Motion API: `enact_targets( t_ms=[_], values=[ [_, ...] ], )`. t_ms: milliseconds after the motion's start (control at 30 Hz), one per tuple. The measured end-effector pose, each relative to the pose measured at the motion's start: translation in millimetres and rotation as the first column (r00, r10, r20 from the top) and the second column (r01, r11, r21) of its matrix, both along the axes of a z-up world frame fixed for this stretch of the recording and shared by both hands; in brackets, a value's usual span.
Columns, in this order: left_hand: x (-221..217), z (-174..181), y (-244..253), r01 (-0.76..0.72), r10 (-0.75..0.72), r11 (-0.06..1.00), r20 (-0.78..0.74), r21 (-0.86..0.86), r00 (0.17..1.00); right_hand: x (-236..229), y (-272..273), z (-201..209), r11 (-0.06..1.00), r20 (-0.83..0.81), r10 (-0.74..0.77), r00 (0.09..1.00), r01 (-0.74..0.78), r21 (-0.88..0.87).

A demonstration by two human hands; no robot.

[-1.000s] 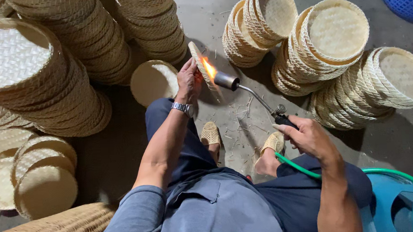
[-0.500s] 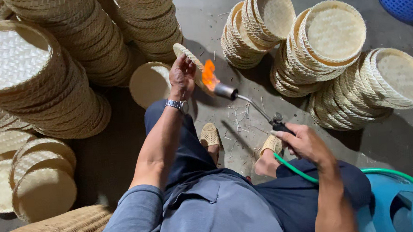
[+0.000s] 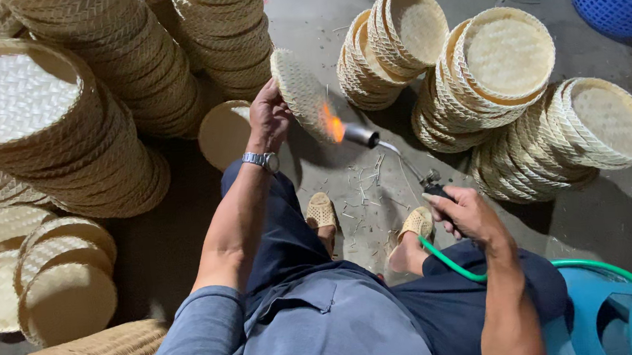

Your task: The person uses a handheld blowtorch to apply flame to the surface of round woven baskets. They pick up each basket from a stack, rotate it while directing the flame across the interior and exterior, then place it back on the stack. The process is repeated for multiple baskets in a workshop setting.

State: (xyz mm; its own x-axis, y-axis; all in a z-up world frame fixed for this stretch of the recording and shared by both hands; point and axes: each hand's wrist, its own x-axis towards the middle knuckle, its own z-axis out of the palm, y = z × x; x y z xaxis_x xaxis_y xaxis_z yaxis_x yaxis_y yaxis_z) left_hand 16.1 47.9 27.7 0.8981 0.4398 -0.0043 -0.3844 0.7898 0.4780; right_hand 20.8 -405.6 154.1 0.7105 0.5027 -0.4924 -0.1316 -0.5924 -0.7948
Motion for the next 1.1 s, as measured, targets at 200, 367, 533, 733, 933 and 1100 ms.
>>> enact_targets(
  t_ms=[200, 367, 533, 733, 933, 1100],
  values=[
    [-9, 19, -1, 0.096, -0.1, 0.994, 0.096, 0.047, 0.99, 1, -13, -9, 0.999, -0.036, 0.029, 0.999, -0.027, 0.047],
    [-17, 23, 8, 0.161, -0.165, 0.986, 0.098, 0.049, 0.981, 14, -15, -22, 0.995, -0.032, -0.077, 0.997, 0.075, -0.068],
    [-19, 32, -3, 0.212, -0.219, 0.972, 0.057, 0.105, 0.974, 32, -8, -24, 0.982, 0.039, -0.159, 0.986, 0.154, 0.107],
    [-18, 52, -21, 0.179, -0.179, 0.974, -0.012, 0.14, 0.984, 14, 1, -10, 0.996, -0.008, 0.014, 1.0, -0.014, 0.091],
    [-10, 57, -25, 0.105, -0.121, 0.977, 0.077, 0.187, 0.99, -2, 2, -3, 0.996, 0.088, 0.016, 0.996, -0.009, -0.088],
    [-11, 62, -32, 0.121, -0.119, 0.973, -0.019, 0.195, 0.993, 14, 0, -17, 0.999, 0.099, -0.02, 0.995, 0.024, -0.036]
  ],
)
